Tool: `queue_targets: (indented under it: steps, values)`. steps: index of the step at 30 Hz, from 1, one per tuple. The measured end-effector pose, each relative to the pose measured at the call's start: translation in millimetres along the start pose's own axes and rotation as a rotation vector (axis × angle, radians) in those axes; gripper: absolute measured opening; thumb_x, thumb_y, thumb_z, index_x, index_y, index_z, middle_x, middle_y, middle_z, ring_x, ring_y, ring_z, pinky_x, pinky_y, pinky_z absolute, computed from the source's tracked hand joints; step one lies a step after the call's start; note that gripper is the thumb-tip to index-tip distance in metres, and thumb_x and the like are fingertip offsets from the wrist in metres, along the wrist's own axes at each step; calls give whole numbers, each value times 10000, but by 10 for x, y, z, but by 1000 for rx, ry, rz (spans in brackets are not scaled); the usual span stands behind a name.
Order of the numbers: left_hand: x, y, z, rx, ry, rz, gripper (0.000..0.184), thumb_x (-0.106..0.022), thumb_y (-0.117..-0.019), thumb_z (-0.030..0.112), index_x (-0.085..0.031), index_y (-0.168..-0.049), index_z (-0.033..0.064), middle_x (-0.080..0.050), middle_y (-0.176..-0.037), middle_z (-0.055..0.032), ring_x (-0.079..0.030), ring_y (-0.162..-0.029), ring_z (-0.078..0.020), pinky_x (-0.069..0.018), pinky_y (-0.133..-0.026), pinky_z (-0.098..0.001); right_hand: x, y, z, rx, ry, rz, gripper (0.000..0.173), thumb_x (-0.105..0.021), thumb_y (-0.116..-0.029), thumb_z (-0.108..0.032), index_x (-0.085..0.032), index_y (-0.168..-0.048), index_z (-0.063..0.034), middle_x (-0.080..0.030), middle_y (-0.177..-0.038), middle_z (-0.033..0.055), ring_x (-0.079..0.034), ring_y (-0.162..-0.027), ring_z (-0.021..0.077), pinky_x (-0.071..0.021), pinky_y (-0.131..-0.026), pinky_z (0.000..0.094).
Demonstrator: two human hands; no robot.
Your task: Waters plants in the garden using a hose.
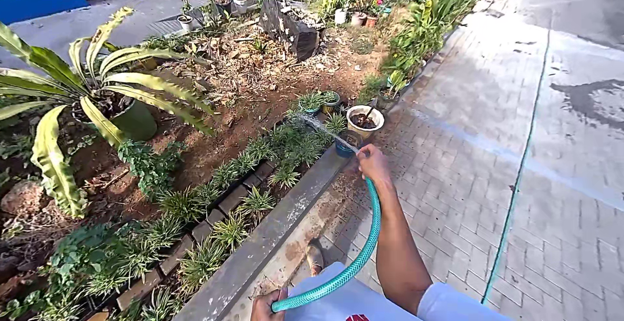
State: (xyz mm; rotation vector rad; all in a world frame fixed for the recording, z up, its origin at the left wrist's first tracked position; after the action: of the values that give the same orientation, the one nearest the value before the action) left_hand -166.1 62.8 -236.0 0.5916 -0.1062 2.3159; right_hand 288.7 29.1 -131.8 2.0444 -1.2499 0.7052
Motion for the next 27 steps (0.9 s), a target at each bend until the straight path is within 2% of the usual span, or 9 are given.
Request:
queue_targets:
  steps: [6,10,15,18,27]
  values:
    - [-360,-718,315,31,-55,-10,498,-545,-997,326,-489,-536,145,-406,-465,62,-400,-419,-50,-334,-438,-296,172,-833,-16,-4,-25,-22,295,-525,-1088,-295,-599,-1294,-96,-661,-904,204,-635,-638,297,-552,-625,472]
    - [-484,-950,381,46,-62,9,502,-538,-997,334,-483,-532,152,-401,-463,63,-395,-415,-54,-325,-429,-295,-170,-1125,-138,47,46,-193,307,-523,-1090,-315,-602,-1301,-107,-665,-845,179,-625,-592,271,-551,-591,449]
    - [-366,-875,287,168,-44,83,501,-540,-1000,325,-474,-532,160,-400,-475,78,-400,-438,-47,-345,-469,-296,-839,-1094,-419,74,141,-458,316,-490,-1105,-304,-583,-1337,-111,-639,-842,161,-597,-593,227,-534,-595,390]
    - [-227,-747,241,223,-50,161,498,-542,-996,307,-475,-526,154,-391,-465,80,-379,-417,-32,-326,-436,-276,-1199,-1030,-573,100,184,-558,313,-476,-1109,-298,-582,-1337,-112,-643,-861,159,-604,-608,221,-540,-612,389]
    - [-81,-383,199,339,-26,343,488,-554,-994,284,-485,-529,153,-404,-468,88,-385,-420,-14,-331,-435,-257,-1980,-818,-942,203,219,-650,315,-487,-1102,-321,-613,-1316,-128,-662,-888,182,-626,-620,257,-550,-609,426]
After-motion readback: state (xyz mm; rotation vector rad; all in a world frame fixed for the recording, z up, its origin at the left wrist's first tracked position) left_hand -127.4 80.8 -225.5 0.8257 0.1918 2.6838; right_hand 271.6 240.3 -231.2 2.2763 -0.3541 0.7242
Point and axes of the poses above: each hand's wrist, its own y-axis away from the middle knuckle, its own x-axis out of the back of the hand, z = x × y, the point moved 7 cm from there along -y, towards the middle knuckle
